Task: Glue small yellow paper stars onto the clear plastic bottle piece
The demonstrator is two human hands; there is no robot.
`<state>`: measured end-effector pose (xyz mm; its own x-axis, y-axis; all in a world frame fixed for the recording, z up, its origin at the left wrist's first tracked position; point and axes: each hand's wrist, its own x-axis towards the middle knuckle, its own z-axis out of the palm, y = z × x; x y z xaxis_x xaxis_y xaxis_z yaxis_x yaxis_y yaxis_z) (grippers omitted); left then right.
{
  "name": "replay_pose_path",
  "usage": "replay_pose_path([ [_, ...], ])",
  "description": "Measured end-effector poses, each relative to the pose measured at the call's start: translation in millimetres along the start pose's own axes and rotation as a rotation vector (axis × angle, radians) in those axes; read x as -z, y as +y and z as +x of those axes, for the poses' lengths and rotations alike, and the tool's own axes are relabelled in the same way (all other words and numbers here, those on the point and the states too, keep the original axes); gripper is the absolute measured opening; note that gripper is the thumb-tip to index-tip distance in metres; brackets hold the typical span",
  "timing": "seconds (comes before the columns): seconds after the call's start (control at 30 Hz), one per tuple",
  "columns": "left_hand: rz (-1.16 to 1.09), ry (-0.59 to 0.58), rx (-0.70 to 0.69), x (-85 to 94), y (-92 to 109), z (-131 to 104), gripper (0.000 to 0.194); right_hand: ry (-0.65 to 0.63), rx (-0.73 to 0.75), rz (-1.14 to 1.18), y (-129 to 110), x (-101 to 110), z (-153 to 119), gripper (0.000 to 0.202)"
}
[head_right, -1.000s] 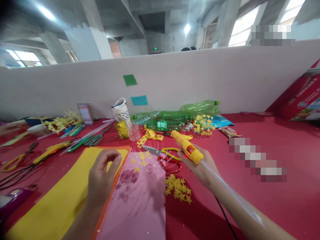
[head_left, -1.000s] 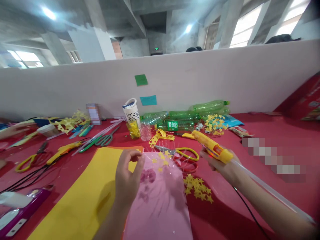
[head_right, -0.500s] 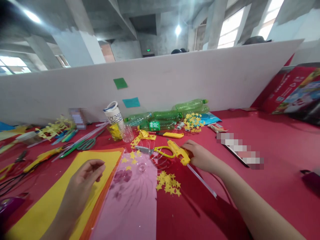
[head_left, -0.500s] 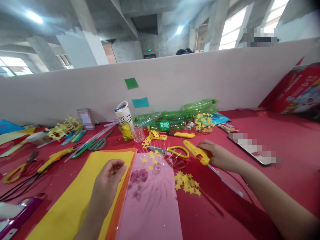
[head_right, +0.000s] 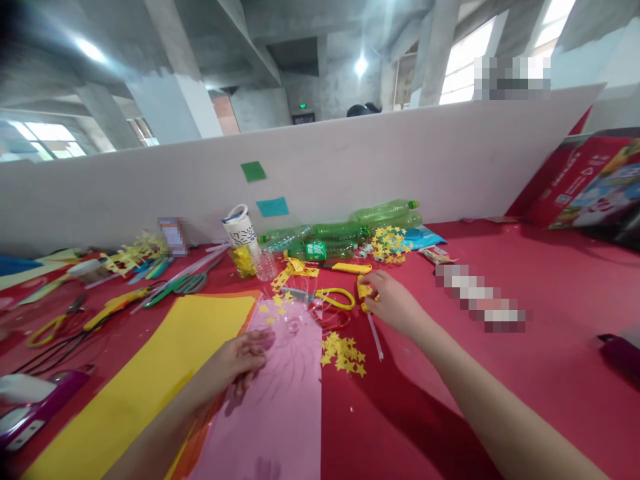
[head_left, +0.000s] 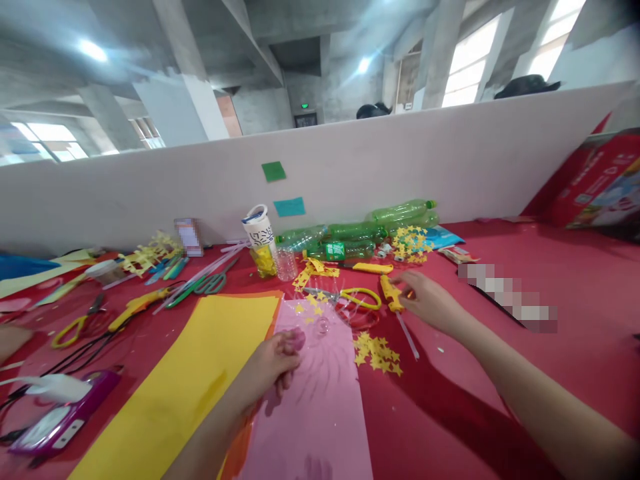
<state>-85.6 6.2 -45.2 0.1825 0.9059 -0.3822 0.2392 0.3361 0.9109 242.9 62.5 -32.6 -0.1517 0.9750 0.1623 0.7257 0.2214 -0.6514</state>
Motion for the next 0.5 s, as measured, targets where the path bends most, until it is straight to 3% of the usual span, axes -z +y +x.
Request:
replay_pose_path([
  [0.1,0.005,-0.045,-0.001,-10.0,5.9,9.8,0.072,-0.158,0.041,0.166,-35.8,-19.6,-7.1,0.021],
  [0.2,0.016,-0.082,-0.013,-16.7,10.6,19.1,0.078,-0.188,0.072,0.261,-55.4,-44.5,-10.4,0.027],
  [0.33,0.046,-0.101,-0.038,-21.1,9.8,33.1,0.074,-0.162,0.126,0.266,-57.8,-63.9,-11.4,0.028],
  [0.5,0.079,-0.077,-0.069,-25.2,3.5,49.8,0.059,-0.061,0.193,0.183,-56.2,-65.9,-11.4,0.032],
])
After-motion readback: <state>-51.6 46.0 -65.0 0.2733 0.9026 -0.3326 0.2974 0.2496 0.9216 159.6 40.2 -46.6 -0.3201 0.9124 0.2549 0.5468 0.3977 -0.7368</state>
